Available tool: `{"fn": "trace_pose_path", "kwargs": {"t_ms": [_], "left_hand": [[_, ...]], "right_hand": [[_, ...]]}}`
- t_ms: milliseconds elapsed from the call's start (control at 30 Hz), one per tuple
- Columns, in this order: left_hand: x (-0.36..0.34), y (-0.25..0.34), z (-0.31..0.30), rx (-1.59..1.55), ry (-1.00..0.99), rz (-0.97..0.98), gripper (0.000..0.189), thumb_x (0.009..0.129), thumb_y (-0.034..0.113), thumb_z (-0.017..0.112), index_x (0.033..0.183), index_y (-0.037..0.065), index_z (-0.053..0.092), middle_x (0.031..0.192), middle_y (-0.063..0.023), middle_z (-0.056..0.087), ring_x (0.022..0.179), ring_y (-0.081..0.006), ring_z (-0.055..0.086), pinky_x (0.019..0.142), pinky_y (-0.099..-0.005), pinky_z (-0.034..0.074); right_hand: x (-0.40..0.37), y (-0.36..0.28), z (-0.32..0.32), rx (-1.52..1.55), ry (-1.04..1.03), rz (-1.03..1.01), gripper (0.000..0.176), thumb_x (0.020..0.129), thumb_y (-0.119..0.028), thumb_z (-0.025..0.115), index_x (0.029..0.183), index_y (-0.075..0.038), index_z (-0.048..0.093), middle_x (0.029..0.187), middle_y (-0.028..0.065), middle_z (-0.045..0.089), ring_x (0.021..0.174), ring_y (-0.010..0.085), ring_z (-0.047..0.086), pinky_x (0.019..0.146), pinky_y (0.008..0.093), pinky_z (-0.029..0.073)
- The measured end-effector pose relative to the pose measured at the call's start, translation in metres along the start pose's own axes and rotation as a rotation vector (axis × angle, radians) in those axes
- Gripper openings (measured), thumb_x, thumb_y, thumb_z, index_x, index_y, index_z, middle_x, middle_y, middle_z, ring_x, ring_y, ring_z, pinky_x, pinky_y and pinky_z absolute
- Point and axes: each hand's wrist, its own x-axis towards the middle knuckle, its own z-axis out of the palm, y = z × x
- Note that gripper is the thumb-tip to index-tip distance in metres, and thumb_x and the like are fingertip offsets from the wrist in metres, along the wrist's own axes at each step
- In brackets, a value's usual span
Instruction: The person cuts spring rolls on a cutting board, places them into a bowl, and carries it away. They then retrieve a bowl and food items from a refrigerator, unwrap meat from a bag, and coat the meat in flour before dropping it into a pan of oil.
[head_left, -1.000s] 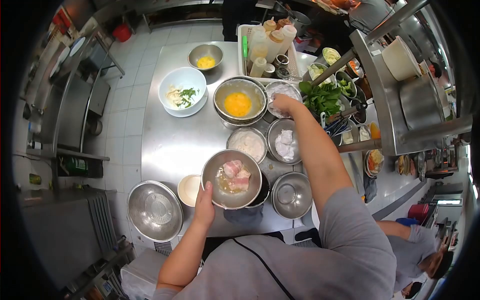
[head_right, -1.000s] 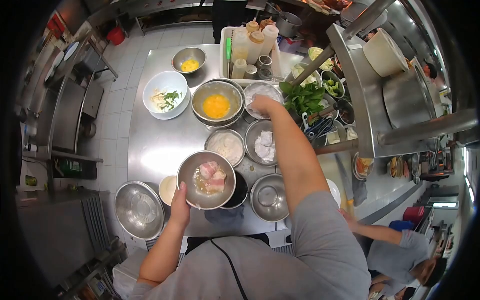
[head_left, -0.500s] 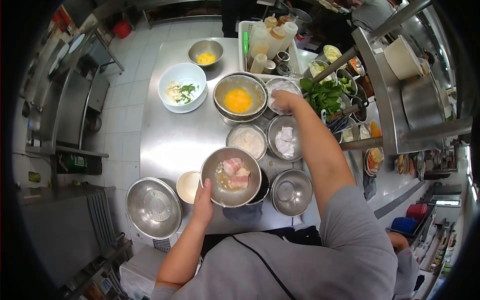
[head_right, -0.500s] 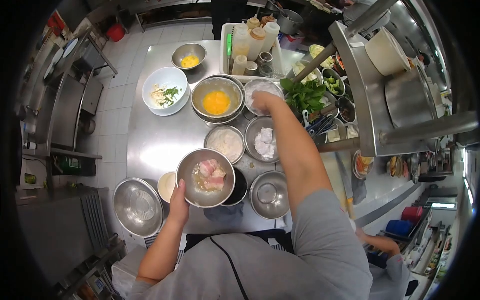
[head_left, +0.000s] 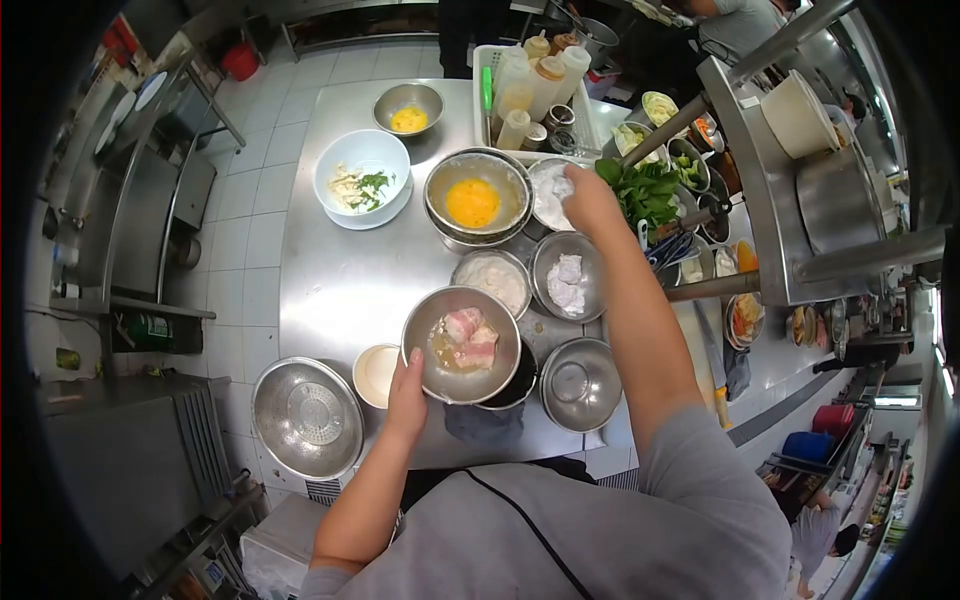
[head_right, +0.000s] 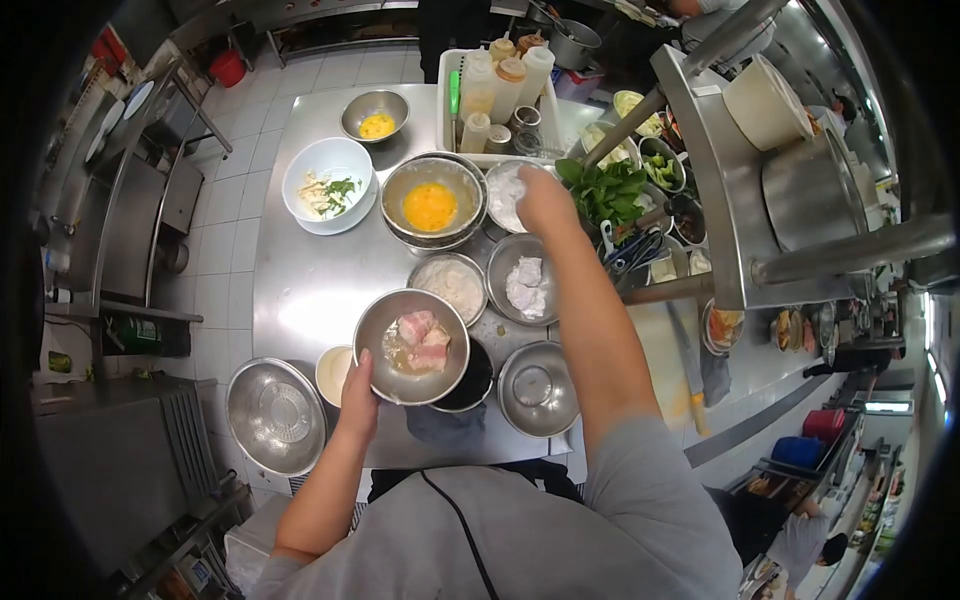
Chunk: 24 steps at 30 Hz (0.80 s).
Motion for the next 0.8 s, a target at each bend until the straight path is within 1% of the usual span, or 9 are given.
{"fn": "trace_pose_path", "kwargs": {"t_ms": [267, 333, 400, 467, 533, 633, 700, 767, 800], "left_hand": [[0.013, 0.021, 0.031, 0.031, -0.056, 0.102, 0.058, 0.112, 0.034, 0.042, 0.154, -0.005, 0.038, 0.149, -0.0183, 0.052, 0.139, -0.0242, 0.047, 0.118, -0.0353, 0.034], [0.019, 0.020, 0.038, 0.058, -0.105, 0.115, 0.057, 0.112, 0.034, 0.042, 0.154, -0.005, 0.038, 0.149, -0.0188, 0.052, 0.139, -0.0247, 0.047, 0.117, -0.0353, 0.034], [0.020, 0.025, 0.052, 0.117, -0.122, 0.167, 0.057, 0.112, 0.034, 0.042, 0.154, -0.004, 0.038, 0.148, -0.0189, 0.052, 0.139, -0.0250, 0.047, 0.117, -0.0354, 0.035], [0.022, 0.023, 0.066, 0.175, -0.147, 0.226, 0.057, 0.112, 0.034, 0.042, 0.154, -0.004, 0.038, 0.148, -0.0190, 0.052, 0.138, -0.0254, 0.047, 0.117, -0.0354, 0.035], [0.027, 0.017, 0.079, 0.115, -0.187, 0.260, 0.056, 0.112, 0.034, 0.041, 0.154, -0.003, 0.037, 0.147, -0.0190, 0.052, 0.139, -0.0261, 0.046, 0.116, -0.0359, 0.035], [0.024, 0.019, 0.102, 0.229, -0.120, 0.305, 0.059, 0.112, 0.037, 0.040, 0.155, -0.003, 0.035, 0.144, -0.0205, 0.055, 0.137, -0.0273, 0.049, 0.116, -0.0368, 0.036], [0.032, 0.014, 0.105, 0.250, -0.104, 0.279, 0.061, 0.112, 0.040, 0.040, 0.155, -0.003, 0.034, 0.142, -0.0213, 0.056, 0.134, -0.0286, 0.051, 0.115, -0.0374, 0.038], [0.035, 0.021, 0.109, 0.272, -0.080, 0.250, 0.063, 0.112, 0.042, 0.039, 0.155, -0.004, 0.033, 0.140, -0.0221, 0.057, 0.132, -0.0300, 0.054, 0.114, -0.0380, 0.039], [0.033, 0.030, 0.113, 0.297, -0.084, 0.219, 0.065, 0.111, 0.045, 0.039, 0.155, -0.002, 0.033, 0.138, -0.0224, 0.058, 0.127, -0.0305, 0.058, 0.107, -0.0379, 0.046]], "right_hand": [[-0.125, 0.008, -0.010, 0.019, -0.083, -0.031, 0.042, 0.081, -0.004, 0.065, 0.124, -0.005, 0.067, 0.127, 0.0213, 0.065, 0.115, 0.0407, 0.063, 0.101, 0.0471, 0.051], [-0.140, -0.008, -0.021, -0.069, 0.095, -0.149, 0.043, 0.078, -0.008, 0.071, 0.121, -0.004, 0.067, 0.118, 0.0189, 0.066, 0.116, 0.0410, 0.061, 0.098, 0.0476, 0.051], [-0.159, -0.035, -0.026, 0.043, 0.092, -0.293, 0.045, 0.077, -0.012, 0.073, 0.121, -0.006, 0.067, 0.117, 0.0183, 0.065, 0.113, 0.0399, 0.062, 0.096, 0.0473, 0.052], [-0.174, -0.068, -0.032, 0.124, -0.149, -0.375, 0.049, 0.077, -0.015, 0.075, 0.124, -0.006, 0.065, 0.121, 0.0194, 0.062, 0.112, 0.0400, 0.063, 0.094, 0.0477, 0.054], [-0.187, -0.095, -0.026, 0.070, -0.219, -0.257, 0.050, 0.079, -0.016, 0.075, 0.127, -0.007, 0.062, 0.124, 0.0200, 0.061, 0.113, 0.0389, 0.063, 0.091, 0.0481, 0.056], [-0.182, -0.089, -0.002, -0.043, -0.296, -0.288, 0.051, 0.080, -0.018, 0.076, 0.128, -0.008, 0.061, 0.128, 0.0195, 0.059, 0.115, 0.0385, 0.064, 0.090, 0.0482, 0.056], [-0.178, -0.083, -0.001, 0.034, -0.306, -0.287, 0.046, 0.081, -0.013, 0.072, 0.125, -0.007, 0.063, 0.120, 0.0202, 0.062, 0.110, 0.0392, 0.064, 0.090, 0.0480, 0.056], [-0.164, -0.075, 0.002, 0.197, -0.462, -0.335, 0.032, 0.086, -0.007, 0.063, 0.117, -0.007, 0.067, 0.112, 0.0248, 0.065, 0.100, 0.0417, 0.067, 0.085, 0.0495, 0.056], [-0.155, -0.071, 0.002, 0.201, -0.464, -0.335, 0.032, 0.086, -0.007, 0.063, 0.117, -0.007, 0.067, 0.112, 0.0248, 0.065, 0.100, 0.0417, 0.067, 0.085, 0.0495, 0.056]]}}
